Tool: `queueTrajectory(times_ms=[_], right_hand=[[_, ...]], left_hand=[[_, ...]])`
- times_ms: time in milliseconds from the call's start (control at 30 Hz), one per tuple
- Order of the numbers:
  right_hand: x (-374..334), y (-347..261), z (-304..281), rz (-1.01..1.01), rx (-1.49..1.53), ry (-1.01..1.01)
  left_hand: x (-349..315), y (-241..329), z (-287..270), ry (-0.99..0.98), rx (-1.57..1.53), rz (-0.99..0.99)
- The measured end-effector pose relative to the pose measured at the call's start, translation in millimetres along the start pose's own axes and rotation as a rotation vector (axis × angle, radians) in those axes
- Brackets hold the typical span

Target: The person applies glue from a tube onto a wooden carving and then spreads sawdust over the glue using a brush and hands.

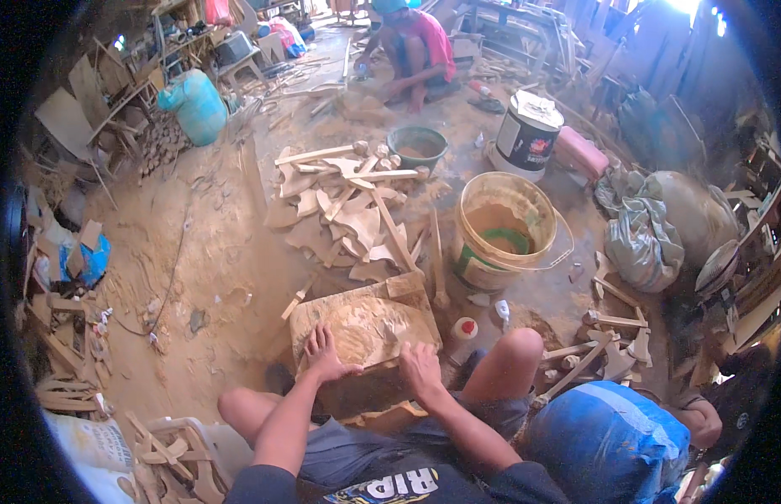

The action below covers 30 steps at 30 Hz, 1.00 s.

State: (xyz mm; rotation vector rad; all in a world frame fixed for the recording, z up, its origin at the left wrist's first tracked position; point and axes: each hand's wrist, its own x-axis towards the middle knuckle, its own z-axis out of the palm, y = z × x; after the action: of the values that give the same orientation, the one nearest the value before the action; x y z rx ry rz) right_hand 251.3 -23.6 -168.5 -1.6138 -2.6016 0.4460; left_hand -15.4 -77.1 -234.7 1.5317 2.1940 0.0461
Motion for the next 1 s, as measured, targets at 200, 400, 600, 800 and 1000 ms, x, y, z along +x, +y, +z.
queueTrajectory(times_ms=[200,400,600,800,1000], right_hand=[[-19.2,4.8,-10.7,0.105,0.13,-0.126],[-20.2,20.8,3.1,0.202,0.253,-0.124],[-21.2,20.0,10.8,0.251,0.252,-0.083],[-23.5,18.4,-1.6,0.284,0.21,-0.015],[29.1,37.0,-131.8,0.078,0.129,0.375]], left_hand=[[0.5,11.7,-9.6,0.007,-0.017,0.043],[2.0,12.6,-9.1,0.007,-0.024,0.081],[-3.2,14.8,-8.3,-0.055,0.003,0.041],[2.0,8.0,-1.6,-0.044,0.004,0.023],[3.4,9.0,-5.7,-0.023,0.006,0.028]])
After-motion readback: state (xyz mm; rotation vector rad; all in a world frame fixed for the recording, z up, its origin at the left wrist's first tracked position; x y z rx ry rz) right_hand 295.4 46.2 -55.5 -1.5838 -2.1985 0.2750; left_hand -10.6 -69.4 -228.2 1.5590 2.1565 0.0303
